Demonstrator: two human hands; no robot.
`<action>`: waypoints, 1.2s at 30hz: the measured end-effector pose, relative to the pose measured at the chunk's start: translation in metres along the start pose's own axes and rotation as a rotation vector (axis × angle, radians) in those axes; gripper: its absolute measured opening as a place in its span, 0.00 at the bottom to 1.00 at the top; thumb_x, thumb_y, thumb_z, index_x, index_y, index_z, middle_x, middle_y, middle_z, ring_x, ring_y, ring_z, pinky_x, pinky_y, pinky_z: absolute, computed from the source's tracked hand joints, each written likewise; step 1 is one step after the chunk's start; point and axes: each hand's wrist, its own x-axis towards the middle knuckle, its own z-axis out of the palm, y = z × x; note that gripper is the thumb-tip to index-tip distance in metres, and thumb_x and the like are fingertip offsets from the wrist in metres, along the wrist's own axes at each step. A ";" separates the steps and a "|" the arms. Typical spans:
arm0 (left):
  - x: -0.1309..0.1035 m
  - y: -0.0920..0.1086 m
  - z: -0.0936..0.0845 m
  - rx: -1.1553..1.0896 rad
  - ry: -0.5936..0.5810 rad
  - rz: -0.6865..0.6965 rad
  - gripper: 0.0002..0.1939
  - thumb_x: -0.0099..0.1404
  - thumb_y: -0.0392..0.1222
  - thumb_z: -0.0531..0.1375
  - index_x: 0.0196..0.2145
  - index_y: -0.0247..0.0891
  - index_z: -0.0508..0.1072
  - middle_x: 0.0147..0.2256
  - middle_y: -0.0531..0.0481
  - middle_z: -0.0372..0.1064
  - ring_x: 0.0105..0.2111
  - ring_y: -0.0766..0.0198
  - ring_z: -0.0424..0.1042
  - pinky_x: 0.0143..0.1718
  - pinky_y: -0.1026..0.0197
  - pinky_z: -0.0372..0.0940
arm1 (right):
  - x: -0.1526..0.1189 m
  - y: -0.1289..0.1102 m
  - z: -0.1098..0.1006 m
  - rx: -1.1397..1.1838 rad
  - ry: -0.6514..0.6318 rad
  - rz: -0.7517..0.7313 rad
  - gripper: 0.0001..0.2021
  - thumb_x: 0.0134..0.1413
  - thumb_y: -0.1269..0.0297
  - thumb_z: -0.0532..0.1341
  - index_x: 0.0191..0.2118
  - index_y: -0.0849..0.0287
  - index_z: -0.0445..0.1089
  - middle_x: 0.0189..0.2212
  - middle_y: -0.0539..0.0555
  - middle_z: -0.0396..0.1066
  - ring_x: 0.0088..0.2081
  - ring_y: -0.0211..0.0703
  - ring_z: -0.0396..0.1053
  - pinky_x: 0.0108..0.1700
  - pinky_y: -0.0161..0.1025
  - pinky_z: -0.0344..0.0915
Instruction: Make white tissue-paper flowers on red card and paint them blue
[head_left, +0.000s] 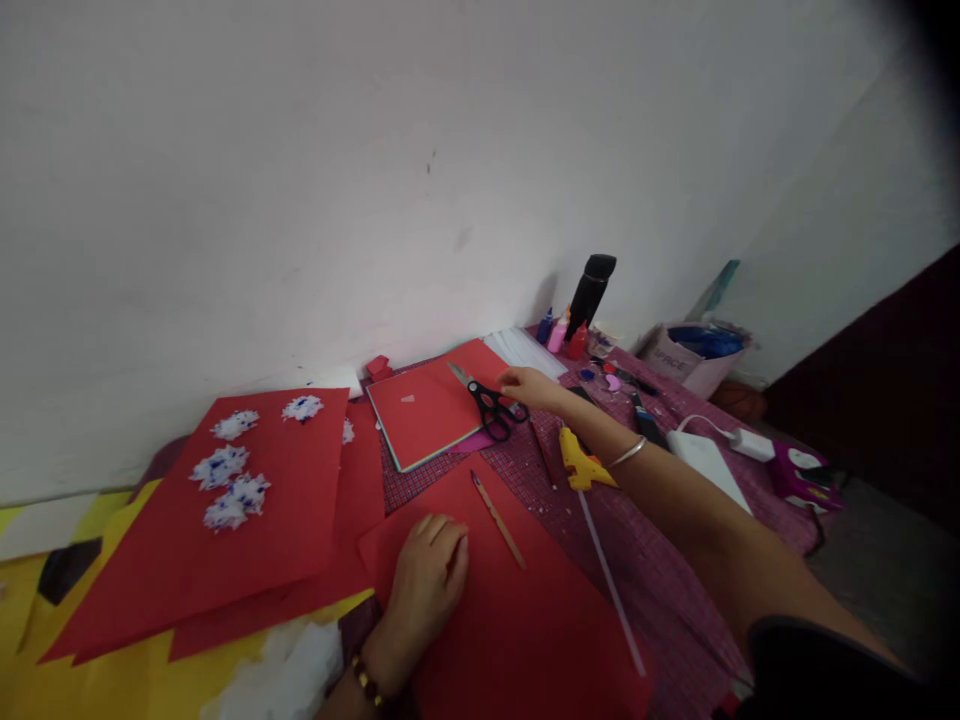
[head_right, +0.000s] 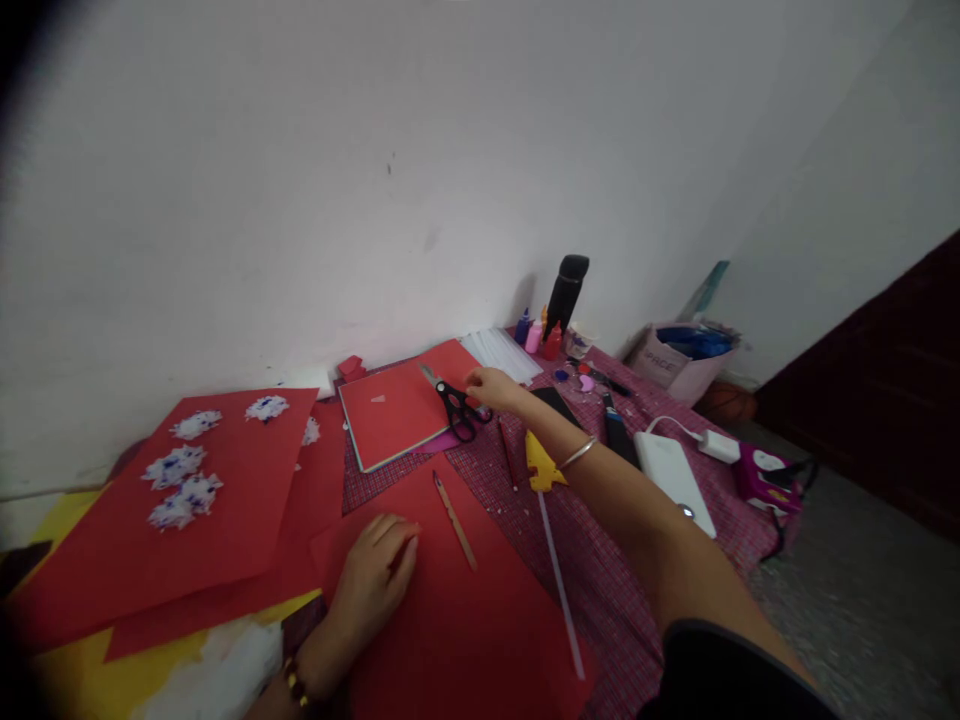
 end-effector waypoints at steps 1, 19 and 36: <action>0.000 0.000 0.000 0.002 -0.005 -0.001 0.08 0.66 0.32 0.51 0.36 0.37 0.70 0.34 0.46 0.71 0.34 0.59 0.69 0.37 0.55 0.67 | -0.003 -0.006 0.005 -0.018 0.046 0.005 0.16 0.62 0.69 0.51 0.51 0.64 0.70 0.39 0.60 0.75 0.38 0.45 0.71 0.41 0.38 0.64; 0.001 0.001 0.003 0.092 -0.091 0.004 0.10 0.65 0.32 0.50 0.32 0.38 0.70 0.30 0.48 0.70 0.32 0.59 0.69 0.35 0.58 0.65 | -0.080 -0.034 0.067 -0.138 -0.052 -0.086 0.19 0.49 0.74 0.58 0.49 0.57 0.66 0.42 0.56 0.75 0.40 0.46 0.74 0.35 0.34 0.60; 0.003 0.000 0.004 0.096 -0.185 -0.033 0.11 0.67 0.32 0.51 0.34 0.37 0.73 0.32 0.48 0.71 0.34 0.58 0.69 0.38 0.54 0.67 | -0.055 0.023 0.057 -0.339 -0.102 0.180 0.19 0.55 0.67 0.56 0.53 0.62 0.62 0.40 0.64 0.76 0.41 0.54 0.75 0.37 0.39 0.62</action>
